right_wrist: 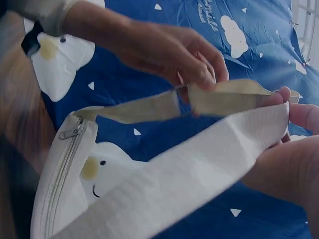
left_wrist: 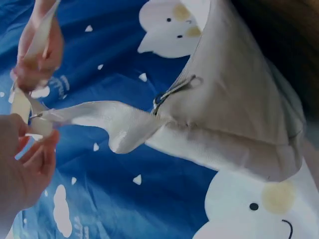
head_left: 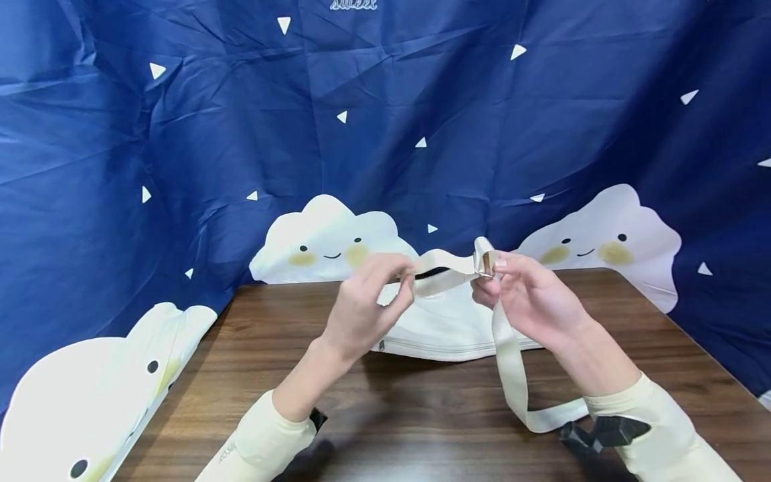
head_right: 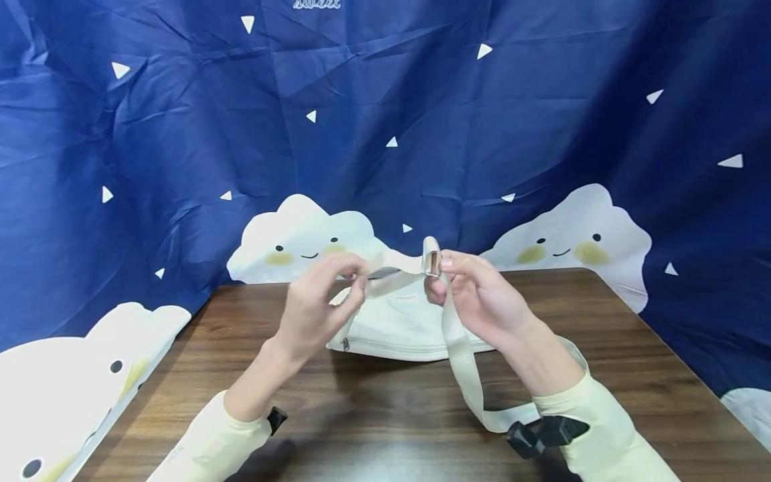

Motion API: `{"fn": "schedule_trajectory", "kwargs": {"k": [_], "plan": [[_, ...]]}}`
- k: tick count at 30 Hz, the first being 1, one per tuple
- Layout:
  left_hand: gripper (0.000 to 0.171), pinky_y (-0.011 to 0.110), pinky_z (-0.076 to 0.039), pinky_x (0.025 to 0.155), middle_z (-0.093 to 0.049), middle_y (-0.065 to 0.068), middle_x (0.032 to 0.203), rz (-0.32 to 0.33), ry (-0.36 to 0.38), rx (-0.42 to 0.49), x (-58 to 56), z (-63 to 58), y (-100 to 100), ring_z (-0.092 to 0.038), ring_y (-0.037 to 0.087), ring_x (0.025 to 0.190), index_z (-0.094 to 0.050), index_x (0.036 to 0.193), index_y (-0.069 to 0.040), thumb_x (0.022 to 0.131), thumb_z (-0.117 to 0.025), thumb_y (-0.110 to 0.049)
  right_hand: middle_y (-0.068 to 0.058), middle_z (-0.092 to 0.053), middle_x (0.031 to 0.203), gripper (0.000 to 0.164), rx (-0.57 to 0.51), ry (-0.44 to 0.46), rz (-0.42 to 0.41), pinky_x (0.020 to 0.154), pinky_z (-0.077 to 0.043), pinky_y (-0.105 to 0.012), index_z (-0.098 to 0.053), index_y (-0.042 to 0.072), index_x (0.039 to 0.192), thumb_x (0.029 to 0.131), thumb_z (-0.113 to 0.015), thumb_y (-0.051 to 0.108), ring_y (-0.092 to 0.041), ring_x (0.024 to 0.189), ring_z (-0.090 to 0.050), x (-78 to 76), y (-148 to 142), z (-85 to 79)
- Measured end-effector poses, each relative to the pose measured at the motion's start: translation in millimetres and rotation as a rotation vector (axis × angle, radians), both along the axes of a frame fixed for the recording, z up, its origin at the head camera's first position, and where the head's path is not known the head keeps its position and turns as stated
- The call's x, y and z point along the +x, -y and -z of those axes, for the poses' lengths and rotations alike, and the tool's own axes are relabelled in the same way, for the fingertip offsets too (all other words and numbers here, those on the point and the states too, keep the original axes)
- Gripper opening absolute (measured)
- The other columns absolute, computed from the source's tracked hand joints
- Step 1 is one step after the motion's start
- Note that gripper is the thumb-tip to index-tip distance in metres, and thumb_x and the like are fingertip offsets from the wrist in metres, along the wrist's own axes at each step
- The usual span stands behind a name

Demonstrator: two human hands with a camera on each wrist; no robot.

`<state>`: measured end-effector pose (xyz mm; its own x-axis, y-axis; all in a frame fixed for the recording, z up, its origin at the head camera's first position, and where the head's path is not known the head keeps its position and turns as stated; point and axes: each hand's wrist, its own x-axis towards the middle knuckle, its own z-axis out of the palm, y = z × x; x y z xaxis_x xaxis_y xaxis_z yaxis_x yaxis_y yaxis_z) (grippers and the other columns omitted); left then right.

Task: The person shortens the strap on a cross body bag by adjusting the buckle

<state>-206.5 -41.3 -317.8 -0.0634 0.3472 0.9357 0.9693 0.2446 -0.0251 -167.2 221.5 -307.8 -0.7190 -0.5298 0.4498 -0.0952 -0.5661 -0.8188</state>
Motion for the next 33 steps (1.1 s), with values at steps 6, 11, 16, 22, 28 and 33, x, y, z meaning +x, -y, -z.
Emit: {"fn": "schedule_trajectory", "kwargs": {"k": [6, 11, 16, 22, 28, 33], "plan": [[0.010, 0.032, -0.053, 0.084, -0.062, 0.009, 0.104, -0.206, -0.106, -0.174, -4.5, 14.4, -9.1, -0.061, 0.020, 0.092, -0.062, 0.094, -0.003, 0.098, -0.055, -0.008, -0.008, -0.059, 0.097, 0.039, -0.028, 0.010, -0.154, 0.092, -0.035, -0.035, -0.063, 0.003, 0.101, 0.109, -0.025, 0.008, -0.026, 0.097, -0.048, 3.3, 4.0, -3.1], [0.015, 0.035, -0.050, 0.067, -0.056, 0.002, 0.084, -0.255, -0.069, -0.111, -8.8, 16.1, -6.4, -0.054, 0.018, 0.072, -0.056, 0.079, -0.009, 0.094, -0.051, -0.010, -0.006, -0.061, 0.097, 0.038, -0.021, -0.015, -0.097, 0.092, -0.038, -0.032, -0.065, 0.004, 0.108, 0.110, -0.028, 0.009, -0.023, 0.095, -0.052, 7.1, 0.3, -10.7], [0.019, 0.030, -0.041, 0.056, -0.050, -0.003, 0.073, -0.210, 0.101, 0.084, -12.0, 15.6, -0.9, -0.046, 0.014, 0.063, -0.052, 0.073, -0.013, 0.092, -0.049, -0.011, -0.006, -0.063, 0.094, 0.039, -0.031, -0.084, -0.023, 0.088, -0.040, -0.030, -0.068, 0.001, 0.105, 0.108, -0.029, 0.003, -0.022, 0.090, -0.054, 10.6, -9.3, -13.9], [0.013, 0.030, -0.047, 0.066, -0.055, -0.002, 0.083, -0.207, 0.268, 0.035, -14.0, 13.2, 3.1, -0.054, 0.015, 0.075, -0.058, 0.084, -0.012, 0.093, -0.050, -0.014, -0.006, -0.062, 0.090, 0.037, 0.025, -0.089, 0.084, 0.083, -0.042, -0.029, -0.070, 0.002, 0.100, 0.106, -0.033, -0.002, -0.021, 0.086, -0.055, 10.3, -5.8, -9.9], [0.054, 0.045, -0.038, 0.105, -0.052, 0.006, 0.141, -0.012, 0.352, -0.278, -1.9, 7.2, 0.3, -0.049, 0.022, 0.128, -0.049, 0.143, -0.006, 0.092, -0.062, -0.021, -0.007, -0.062, 0.084, 0.028, 0.175, -0.060, 0.176, 0.073, -0.046, -0.028, -0.069, 0.002, 0.096, 0.105, -0.042, 0.000, -0.019, 0.075, -0.058, 11.8, 4.3, -3.6], [0.052, 0.044, -0.038, 0.107, -0.054, 0.004, 0.142, 0.135, 0.311, -0.264, 17.1, 3.2, -10.8, -0.049, 0.018, 0.131, -0.053, 0.144, -0.007, 0.097, -0.068, -0.025, -0.008, -0.057, 0.078, 0.019, 0.380, -0.102, 0.252, 0.072, -0.045, -0.029, -0.065, 0.000, 0.094, 0.105, -0.053, 0.009, -0.021, 0.068, -0.054, 12.5, 16.0, 1.8]]}}
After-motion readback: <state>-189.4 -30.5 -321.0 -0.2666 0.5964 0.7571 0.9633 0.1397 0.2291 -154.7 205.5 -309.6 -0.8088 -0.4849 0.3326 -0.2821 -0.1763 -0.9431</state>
